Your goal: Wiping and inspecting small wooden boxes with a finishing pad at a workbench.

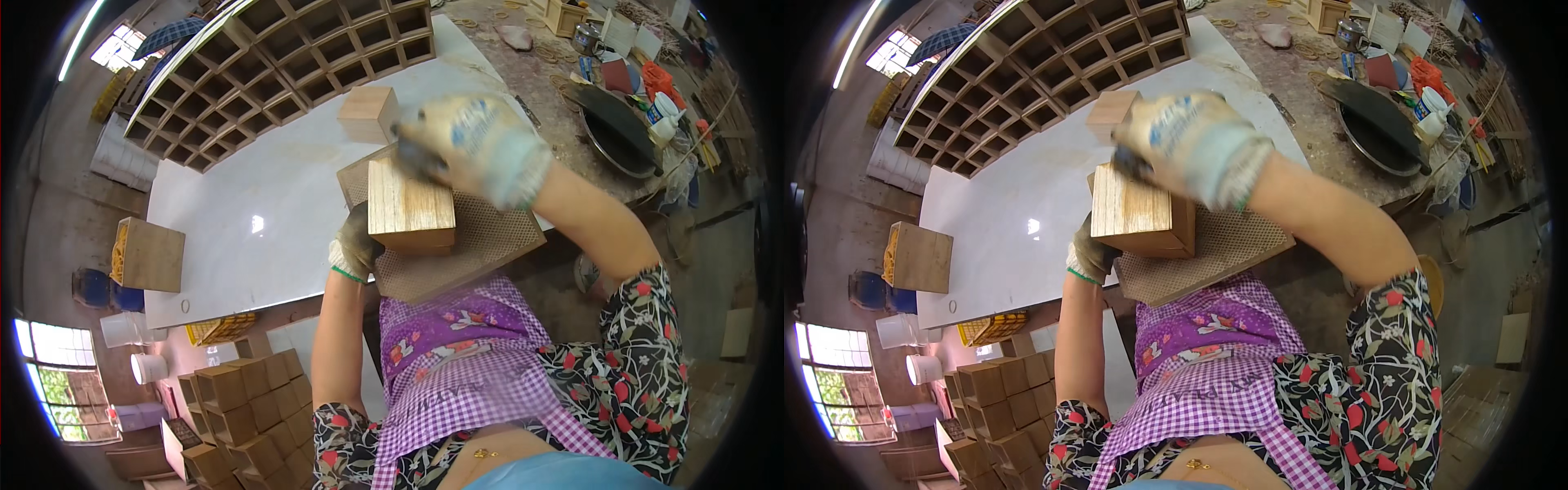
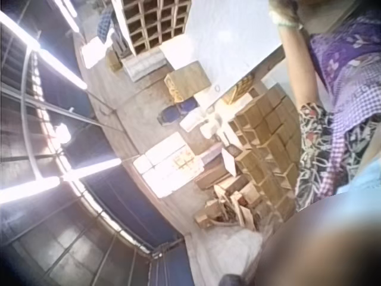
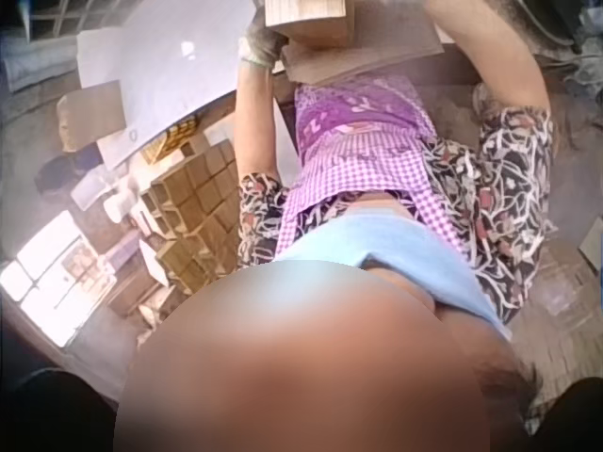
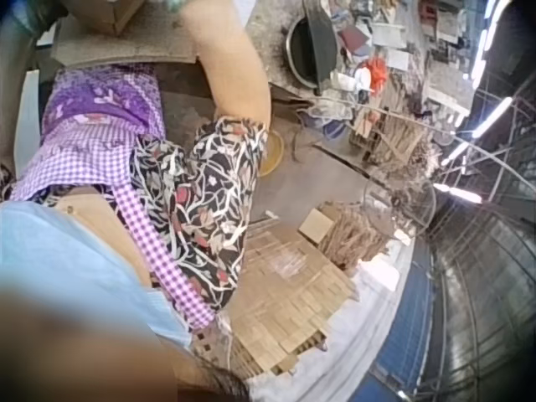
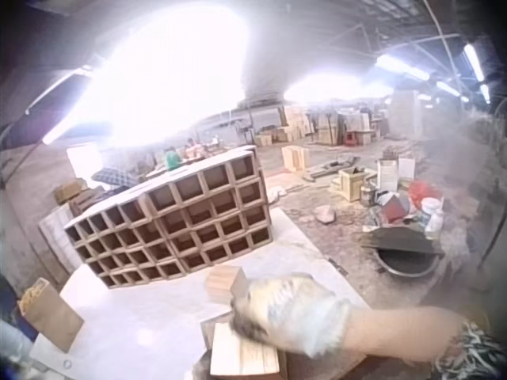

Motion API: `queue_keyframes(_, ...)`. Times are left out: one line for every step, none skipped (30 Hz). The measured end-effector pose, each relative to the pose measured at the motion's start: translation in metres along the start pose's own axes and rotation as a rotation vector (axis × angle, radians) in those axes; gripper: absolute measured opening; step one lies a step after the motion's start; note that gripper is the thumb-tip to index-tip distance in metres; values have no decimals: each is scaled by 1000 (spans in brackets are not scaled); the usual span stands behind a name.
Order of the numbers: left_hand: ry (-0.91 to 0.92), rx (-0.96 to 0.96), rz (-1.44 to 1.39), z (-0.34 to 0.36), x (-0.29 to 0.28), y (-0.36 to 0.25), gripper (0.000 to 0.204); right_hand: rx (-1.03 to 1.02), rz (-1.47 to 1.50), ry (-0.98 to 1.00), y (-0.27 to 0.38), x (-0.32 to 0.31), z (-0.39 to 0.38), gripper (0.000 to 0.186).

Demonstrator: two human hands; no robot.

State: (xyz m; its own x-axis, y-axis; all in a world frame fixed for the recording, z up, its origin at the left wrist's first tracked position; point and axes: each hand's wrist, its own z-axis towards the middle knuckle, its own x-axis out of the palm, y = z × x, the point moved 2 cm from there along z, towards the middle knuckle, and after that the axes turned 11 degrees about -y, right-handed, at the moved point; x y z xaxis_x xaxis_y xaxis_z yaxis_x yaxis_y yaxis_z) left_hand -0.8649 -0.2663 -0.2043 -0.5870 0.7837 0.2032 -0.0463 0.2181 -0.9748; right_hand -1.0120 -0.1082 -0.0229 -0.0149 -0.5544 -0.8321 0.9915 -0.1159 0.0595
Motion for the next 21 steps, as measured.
queue_keyframes(7, -63, 151, -3, 1, -3, 36, 25, -41, -40, -13, 13, 8, 24)
queue_keyframes(-113, -193, -148, -2, 8, -3, 35, 17, -66, -139, -14, 19, 17, 20)
queue_keyframes(-230, -322, -451, -2, 17, 2, 34, 5, -63, -22, -10, 21, 14, 19)
queue_keyframes(-198, -278, -460, -1, 22, 2, 33, -10, -66, 100, 5, 10, 10, 18)
queue_keyframes(-129, -198, -460, 1, 22, 6, 33, -165, -142, 58, 19, -1, 1, 17)
queue_keyframes(-90, -113, -450, -5, 13, 10, 33, -235, -63, 119, 38, -9, -3, 17)
queue_keyframes(212, -117, -802, -1, 3, 20, 33, -295, 3, 179, 55, -17, -8, 17)
queue_keyframes(-116, -83, -277, -7, 10, 12, 32, -331, 57, 289, 62, -21, -18, 20)
queue_keyframes(-162, -233, -393, -9, 22, -1, 32, -419, 174, 266, 64, -20, -29, 22)
queue_keyframes(-210, -381, -505, -12, 28, -10, 32, -511, 293, 237, 68, -19, -37, 23)
queue_keyframes(-145, -373, -520, -11, 26, -8, 29, -504, 343, 214, 73, -18, -42, 24)
queue_keyframes(-144, -372, -521, -12, 26, -7, 29, -497, 392, 189, 76, -18, -43, 25)
queue_keyframes(-120, -297, -534, -16, 28, -8, 27, -529, 206, 167, 80, -30, -36, 26)
queue_keyframes(-94, -224, -545, -20, 29, -9, 26, -499, 50, 95, 80, -34, -27, 29)
queue_keyframes(-100, -222, -546, -19, 29, -10, 26, -466, -106, 21, 78, -34, -14, 32)
queue_keyframes(-132, -253, -532, -15, 26, -11, 25, -442, -87, 88, 67, -16, 1, 28)
queue_keyframes(-150, -287, -519, -9, 25, -12, 25, -337, -59, 180, 56, 8, 15, 22)
queue_keyframes(-175, -326, -505, -7, 21, -11, 24, -270, 11, 134, 44, 19, 26, 22)
queue_keyframes(-87, -255, -329, -6, 23, -14, 28, -162, -123, 231, 35, 25, 45, 22)
queue_keyframes(-81, -255, -330, -5, 22, -9, 28, -57, -252, 327, 26, 31, 60, 22)
queue_keyframes(-25, -99, -83, -4, 20, -3, 31, -53, -258, 328, 18, 31, 64, 22)
